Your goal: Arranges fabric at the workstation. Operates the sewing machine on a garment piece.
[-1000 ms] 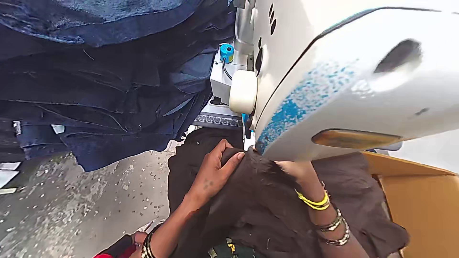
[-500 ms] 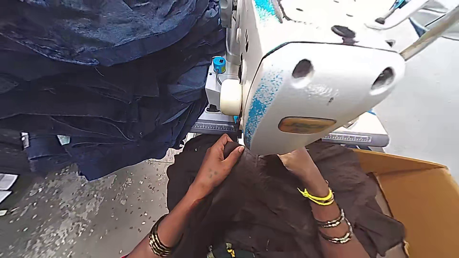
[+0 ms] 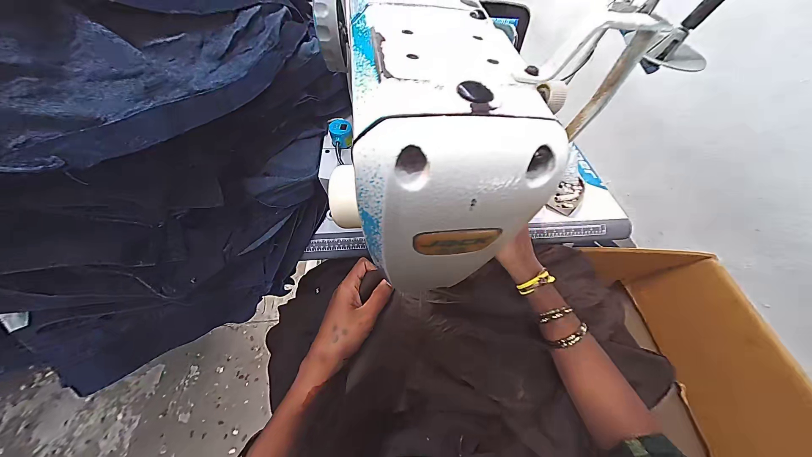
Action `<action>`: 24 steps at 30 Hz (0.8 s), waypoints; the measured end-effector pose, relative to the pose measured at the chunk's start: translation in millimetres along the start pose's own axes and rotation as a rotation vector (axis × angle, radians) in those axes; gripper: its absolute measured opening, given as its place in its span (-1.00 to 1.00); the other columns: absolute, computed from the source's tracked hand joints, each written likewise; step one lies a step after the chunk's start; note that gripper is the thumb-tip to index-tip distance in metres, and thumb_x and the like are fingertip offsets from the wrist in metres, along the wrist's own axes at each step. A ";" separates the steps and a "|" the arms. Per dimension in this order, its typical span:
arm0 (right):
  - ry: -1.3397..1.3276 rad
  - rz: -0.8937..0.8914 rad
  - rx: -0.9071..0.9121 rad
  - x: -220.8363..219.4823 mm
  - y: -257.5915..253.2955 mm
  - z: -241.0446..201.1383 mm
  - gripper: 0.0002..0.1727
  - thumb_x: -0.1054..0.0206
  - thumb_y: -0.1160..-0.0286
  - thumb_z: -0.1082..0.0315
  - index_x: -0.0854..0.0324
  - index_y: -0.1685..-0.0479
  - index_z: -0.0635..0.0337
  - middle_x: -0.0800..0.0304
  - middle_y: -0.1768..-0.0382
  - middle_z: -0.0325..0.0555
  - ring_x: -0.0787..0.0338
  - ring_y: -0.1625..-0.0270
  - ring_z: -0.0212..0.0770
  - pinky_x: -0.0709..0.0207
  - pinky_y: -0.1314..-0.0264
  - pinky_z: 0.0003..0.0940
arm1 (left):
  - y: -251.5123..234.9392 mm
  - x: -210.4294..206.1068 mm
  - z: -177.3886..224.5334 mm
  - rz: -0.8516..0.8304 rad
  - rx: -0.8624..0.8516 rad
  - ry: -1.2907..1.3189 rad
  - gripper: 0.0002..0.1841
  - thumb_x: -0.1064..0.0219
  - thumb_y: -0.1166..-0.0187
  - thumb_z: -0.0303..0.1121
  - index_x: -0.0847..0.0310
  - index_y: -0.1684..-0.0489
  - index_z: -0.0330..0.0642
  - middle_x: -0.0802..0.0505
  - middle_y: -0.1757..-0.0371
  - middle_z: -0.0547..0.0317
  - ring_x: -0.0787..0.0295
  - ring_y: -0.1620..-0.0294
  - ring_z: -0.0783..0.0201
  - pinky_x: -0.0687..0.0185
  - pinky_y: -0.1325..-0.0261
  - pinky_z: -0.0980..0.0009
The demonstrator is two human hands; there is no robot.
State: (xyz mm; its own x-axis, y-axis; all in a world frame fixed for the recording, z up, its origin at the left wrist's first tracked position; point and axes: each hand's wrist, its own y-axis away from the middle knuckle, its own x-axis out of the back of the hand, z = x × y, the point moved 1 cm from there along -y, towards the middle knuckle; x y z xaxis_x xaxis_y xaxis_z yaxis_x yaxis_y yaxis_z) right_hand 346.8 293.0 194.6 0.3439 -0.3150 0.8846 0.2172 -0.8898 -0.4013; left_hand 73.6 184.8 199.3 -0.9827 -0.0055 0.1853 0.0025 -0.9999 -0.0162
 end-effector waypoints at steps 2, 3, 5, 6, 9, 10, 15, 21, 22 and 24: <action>0.062 -0.042 0.002 -5.3 -4.3 -1.7 -0.73 -0.41 -0.52 0.42 -0.79 -0.13 0.32 -0.73 -0.05 0.34 -0.70 -0.16 0.40 -0.46 -0.09 0.30 | 2.2 -0.3 -0.2 0.008 0.008 -0.010 -0.90 -0.32 -0.61 -0.32 -0.58 0.12 -0.12 -0.75 0.33 0.44 -0.69 0.27 0.67 -0.61 0.12 0.69; 0.069 -0.030 0.008 -7.6 -4.9 -0.9 -0.77 -0.40 -0.52 0.43 -0.81 -0.06 0.31 -0.74 -0.04 0.33 -0.70 -0.15 0.38 -0.46 -0.08 0.30 | 3.1 -0.2 -0.7 0.015 0.013 -0.016 -0.90 -0.31 -0.61 -0.32 -0.57 0.13 -0.12 -0.74 0.34 0.45 -0.68 0.29 0.68 -0.60 0.15 0.69; 0.068 0.045 0.049 -11.0 -5.3 5.7 -0.81 -0.37 -0.56 0.33 -0.82 0.07 0.24 -0.80 -0.01 0.23 -0.75 -0.14 0.30 -0.50 -0.10 0.21 | 4.4 -1.2 0.1 0.030 0.027 -0.011 -0.92 -0.31 -0.60 -0.34 -0.59 0.14 -0.11 -0.74 0.36 0.47 -0.67 0.31 0.70 -0.60 0.17 0.71; 0.014 0.100 0.056 -8.8 -3.1 6.2 -0.80 -0.37 -0.55 0.31 -0.84 0.12 0.25 -0.85 0.04 0.21 -0.79 -0.10 0.29 -0.54 -0.10 0.20 | 5.3 -2.4 1.3 0.033 0.040 -0.002 -0.93 -0.30 -0.60 -0.36 -0.58 0.14 -0.13 -0.72 0.35 0.47 -0.66 0.30 0.71 -0.59 0.15 0.72; -0.237 0.178 -0.042 9.1 8.9 -1.2 -0.78 -0.35 -0.53 0.37 -0.85 0.12 0.34 -0.89 0.17 0.21 -0.87 0.03 0.19 -0.65 -0.13 0.09 | 4.0 -3.9 1.0 0.045 0.044 0.033 -0.98 -0.28 -0.59 -0.41 -0.56 0.20 -0.13 -0.71 0.37 0.49 -0.65 0.30 0.73 -0.58 0.14 0.74; -0.313 0.193 -0.084 16.7 12.0 -3.8 -0.79 -0.35 -0.50 0.41 -0.85 0.11 0.37 -0.88 0.19 0.20 -0.86 0.09 0.10 -0.66 -0.10 -0.02 | 3.0 -4.1 1.8 0.049 0.041 0.045 -0.99 -0.29 -0.58 -0.43 -0.56 0.21 -0.12 -0.71 0.38 0.51 -0.65 0.30 0.75 -0.58 0.13 0.74; -0.498 0.083 -0.225 44.0 20.1 -12.1 -0.78 -0.39 -0.54 0.36 -0.81 0.01 0.30 -0.87 0.17 -0.08 -0.73 0.19 -0.52 -0.56 0.04 -0.59 | -1.8 -5.3 1.9 0.061 0.019 0.058 -0.98 -0.30 -0.56 -0.44 -0.57 0.23 -0.10 -0.67 0.40 0.57 -0.61 0.32 0.79 -0.55 0.16 0.79; -0.273 0.302 0.289 37.5 28.7 -55.9 -0.75 -0.35 -0.51 0.28 -0.72 0.46 0.24 -0.79 0.52 -0.02 -0.79 0.42 -0.19 -0.64 0.30 -0.32 | 21.5 -9.9 -5.4 0.086 -0.487 -0.320 -0.77 -0.34 -0.47 -0.33 -0.63 0.58 -0.24 -0.62 0.71 0.24 -0.52 0.66 0.55 -0.40 0.55 0.63; -0.243 0.353 0.449 33.7 34.4 -64.0 -0.73 -0.28 -0.58 0.26 -0.66 0.47 0.17 -0.74 0.54 -0.06 -0.77 0.41 -0.17 -0.63 0.30 -0.33 | 33.3 -7.3 0.8 -0.024 -0.622 -0.350 -0.74 -0.35 -0.50 -0.30 -0.55 0.58 -0.21 -0.58 0.73 0.18 -0.51 0.69 0.46 -0.39 0.59 0.59; -0.225 0.352 0.694 25.7 44.0 -84.4 -0.71 -0.16 -0.73 0.27 -0.62 0.42 0.09 -0.69 0.54 -0.14 -0.69 0.40 -0.16 -0.54 0.27 -0.35 | 47.1 -5.4 10.8 -0.158 -0.733 -0.331 -0.71 -0.35 -0.51 -0.29 -0.43 0.61 -0.16 -0.47 0.76 0.19 -0.41 0.72 0.43 -0.26 0.63 0.62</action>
State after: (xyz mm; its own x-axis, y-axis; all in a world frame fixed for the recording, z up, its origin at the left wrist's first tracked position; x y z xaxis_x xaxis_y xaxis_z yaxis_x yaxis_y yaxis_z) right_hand 288.1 217.9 219.7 0.6574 -0.3984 0.6396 0.5538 -0.3202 -0.7686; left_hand 81.0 137.6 208.1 -0.8552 0.0158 0.5181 -0.3661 -0.7260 -0.5822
